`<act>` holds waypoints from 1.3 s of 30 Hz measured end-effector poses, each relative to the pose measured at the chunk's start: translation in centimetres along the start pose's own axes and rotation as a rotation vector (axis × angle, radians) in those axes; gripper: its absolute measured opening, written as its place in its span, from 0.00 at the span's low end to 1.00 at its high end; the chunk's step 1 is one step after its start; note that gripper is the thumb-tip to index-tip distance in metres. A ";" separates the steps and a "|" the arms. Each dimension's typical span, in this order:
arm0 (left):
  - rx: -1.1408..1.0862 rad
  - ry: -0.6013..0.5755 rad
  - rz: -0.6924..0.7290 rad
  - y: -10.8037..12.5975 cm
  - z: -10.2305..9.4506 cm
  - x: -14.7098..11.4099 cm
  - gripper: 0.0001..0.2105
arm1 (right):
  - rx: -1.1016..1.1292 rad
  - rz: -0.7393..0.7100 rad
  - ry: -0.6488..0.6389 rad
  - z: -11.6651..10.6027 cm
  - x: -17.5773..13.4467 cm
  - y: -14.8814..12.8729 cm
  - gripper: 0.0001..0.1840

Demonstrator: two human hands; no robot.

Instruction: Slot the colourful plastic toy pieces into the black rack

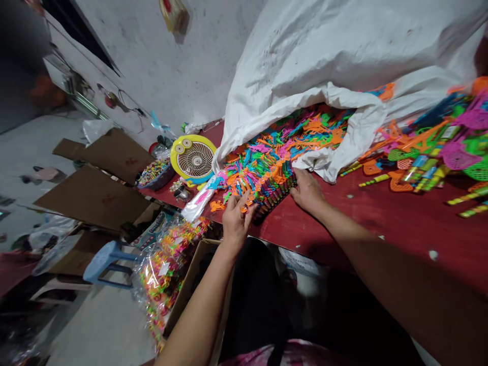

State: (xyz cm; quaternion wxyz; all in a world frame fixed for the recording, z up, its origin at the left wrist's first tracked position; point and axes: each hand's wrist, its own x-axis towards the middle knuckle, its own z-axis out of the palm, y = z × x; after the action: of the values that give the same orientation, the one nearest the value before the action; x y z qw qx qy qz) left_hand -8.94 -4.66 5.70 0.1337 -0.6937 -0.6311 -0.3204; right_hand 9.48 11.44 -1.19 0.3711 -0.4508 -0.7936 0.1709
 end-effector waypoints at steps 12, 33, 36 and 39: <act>0.102 -0.051 -0.055 0.0 0.4 0.9 0.22 | -0.006 0.002 -0.014 -0.1 -0.2 -0.2 0.31; 0.112 0.039 0.101 -1.2 1.8 2.5 0.15 | -0.074 0.015 -0.039 0.2 -0.5 -0.1 0.36; 0.094 0.034 0.091 -1.3 2.0 2.5 0.15 | -0.079 0.021 -0.033 0.3 -0.5 -0.2 0.36; 0.074 0.000 0.108 -1.4 1.9 2.6 0.15 | -0.084 0.024 -0.014 0.3 -0.5 -0.3 0.35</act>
State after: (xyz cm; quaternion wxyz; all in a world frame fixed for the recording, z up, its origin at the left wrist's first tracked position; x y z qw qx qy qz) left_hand -9.76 -1.27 5.54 0.1764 -0.7212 -0.6042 -0.2893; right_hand 9.24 10.85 -1.40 0.3441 -0.4743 -0.7972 0.1454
